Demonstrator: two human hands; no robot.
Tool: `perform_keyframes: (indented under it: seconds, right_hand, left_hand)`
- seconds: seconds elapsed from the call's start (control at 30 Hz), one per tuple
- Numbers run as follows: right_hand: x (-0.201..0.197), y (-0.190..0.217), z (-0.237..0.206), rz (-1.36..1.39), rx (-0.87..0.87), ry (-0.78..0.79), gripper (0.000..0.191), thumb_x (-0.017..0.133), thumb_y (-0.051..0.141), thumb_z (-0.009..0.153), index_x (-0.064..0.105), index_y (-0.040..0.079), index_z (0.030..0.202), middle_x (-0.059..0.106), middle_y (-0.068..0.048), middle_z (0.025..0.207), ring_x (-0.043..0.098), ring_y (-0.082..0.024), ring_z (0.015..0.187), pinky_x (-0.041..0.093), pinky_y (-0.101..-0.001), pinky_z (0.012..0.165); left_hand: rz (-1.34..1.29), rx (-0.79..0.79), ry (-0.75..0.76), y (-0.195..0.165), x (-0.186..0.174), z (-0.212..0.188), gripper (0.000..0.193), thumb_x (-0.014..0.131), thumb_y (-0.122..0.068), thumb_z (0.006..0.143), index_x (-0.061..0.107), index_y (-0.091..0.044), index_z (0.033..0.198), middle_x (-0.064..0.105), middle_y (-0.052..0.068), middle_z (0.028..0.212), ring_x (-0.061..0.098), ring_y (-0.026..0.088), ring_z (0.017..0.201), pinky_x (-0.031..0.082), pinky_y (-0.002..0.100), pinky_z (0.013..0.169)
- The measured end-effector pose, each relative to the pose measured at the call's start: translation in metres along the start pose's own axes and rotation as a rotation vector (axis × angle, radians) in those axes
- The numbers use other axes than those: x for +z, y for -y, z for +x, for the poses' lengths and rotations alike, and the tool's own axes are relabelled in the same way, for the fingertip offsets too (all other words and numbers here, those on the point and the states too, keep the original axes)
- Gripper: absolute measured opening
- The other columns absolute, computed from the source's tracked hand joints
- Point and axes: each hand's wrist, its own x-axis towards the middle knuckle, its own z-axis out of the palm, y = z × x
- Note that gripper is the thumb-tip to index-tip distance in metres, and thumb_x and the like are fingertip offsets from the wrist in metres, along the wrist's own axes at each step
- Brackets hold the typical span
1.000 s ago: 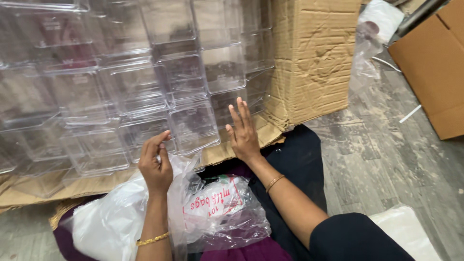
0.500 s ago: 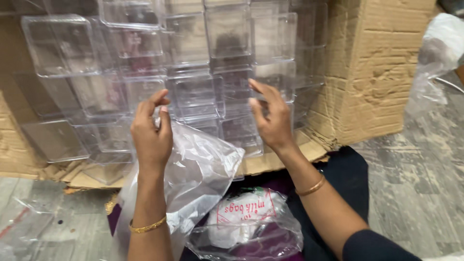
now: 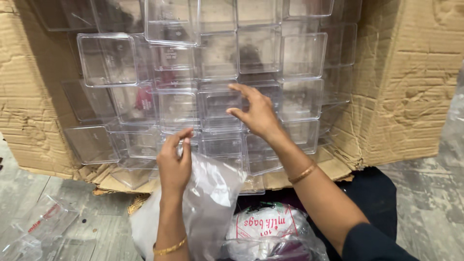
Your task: The person sits on the floor in front of an open cardboard box filled with clear plastic containers. They pull plastic bags and wrapping off the containers one at a time, set the unwrapped containers aside, and stack the empty plastic bags.
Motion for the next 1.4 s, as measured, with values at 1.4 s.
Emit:
perform_keyframes:
  seconds: [1.4]
  right_hand:
    - [-0.005, 0.1, 0.091, -0.592, -0.183, 0.341, 0.05, 0.059, 0.049, 0.099, 0.078, 0.004, 0.088, 0.075, -0.018, 0.077, 0.072, -0.029, 0.071, 0.057, -0.0453, 0.073]
  left_hand:
    - [-0.515, -0.216, -0.026, 0.016, 0.01, -0.016, 0.029, 0.058, -0.012, 0.102, 0.065, -0.002, 0.128, 0.074, 0.01, 0.115, 0.067, 0.016, 0.113, 0.049, 0.031, 0.104]
